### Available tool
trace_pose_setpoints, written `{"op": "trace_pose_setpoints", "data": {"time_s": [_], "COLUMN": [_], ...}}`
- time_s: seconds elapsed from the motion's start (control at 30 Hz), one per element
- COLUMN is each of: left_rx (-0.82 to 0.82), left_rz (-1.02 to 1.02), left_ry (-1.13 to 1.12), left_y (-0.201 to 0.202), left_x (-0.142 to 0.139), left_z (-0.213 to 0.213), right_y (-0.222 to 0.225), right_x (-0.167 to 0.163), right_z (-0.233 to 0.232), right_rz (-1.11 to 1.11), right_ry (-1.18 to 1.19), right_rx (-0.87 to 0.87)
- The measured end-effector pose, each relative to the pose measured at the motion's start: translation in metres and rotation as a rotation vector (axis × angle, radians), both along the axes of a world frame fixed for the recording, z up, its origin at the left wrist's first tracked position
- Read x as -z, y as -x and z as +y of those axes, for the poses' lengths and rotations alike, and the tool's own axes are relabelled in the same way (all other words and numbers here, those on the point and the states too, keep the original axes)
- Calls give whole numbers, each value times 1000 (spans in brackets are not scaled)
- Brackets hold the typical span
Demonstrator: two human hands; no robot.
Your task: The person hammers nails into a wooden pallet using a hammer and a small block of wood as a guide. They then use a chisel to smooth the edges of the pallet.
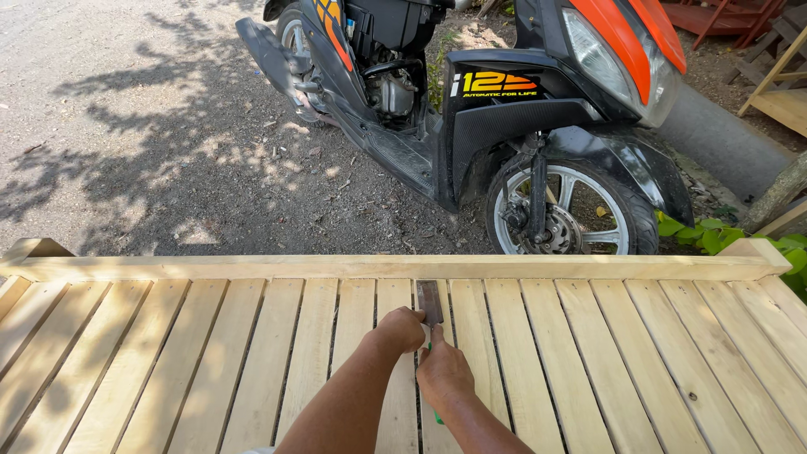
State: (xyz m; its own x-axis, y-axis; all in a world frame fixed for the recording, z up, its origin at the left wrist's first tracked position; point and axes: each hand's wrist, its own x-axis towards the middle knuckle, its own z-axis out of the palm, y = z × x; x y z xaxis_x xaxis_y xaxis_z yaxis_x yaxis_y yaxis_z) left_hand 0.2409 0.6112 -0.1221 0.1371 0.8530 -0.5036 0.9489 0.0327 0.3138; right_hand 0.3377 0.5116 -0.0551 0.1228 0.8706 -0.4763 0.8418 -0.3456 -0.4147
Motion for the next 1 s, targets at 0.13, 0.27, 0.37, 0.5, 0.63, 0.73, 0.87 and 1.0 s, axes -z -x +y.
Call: {"op": "trace_pose_setpoints", "data": {"time_s": [0.13,0.27,0.37,0.5,0.63,0.73,0.87,1.0], "left_rx": [4,22,-9,3,200,31,-68,-73], "left_rz": [-38,-49,-46,7,234,122,29,5], "left_ry": [-26,-56,-33,-34,-117,-67,-41,-59], "left_y": [4,6,6,7,22,38,43,42], "left_x": [11,16,19,24,24,16,5,5], "left_z": [2,8,9,9,13,12,4,0], "right_y": [5,7,9,12,25,36,42,42], "right_x": [2,6,10,15,12,6,0,6], "right_z": [4,11,10,0,-3,-2,-2,0], "right_rz": [-29,-30,8,62,137,163,123,106], "right_ry": [-28,-32,-45,-84,6,11,-1,-25], "right_rx": [-11,-8,11,30,-1,-4,-16,-43]}}
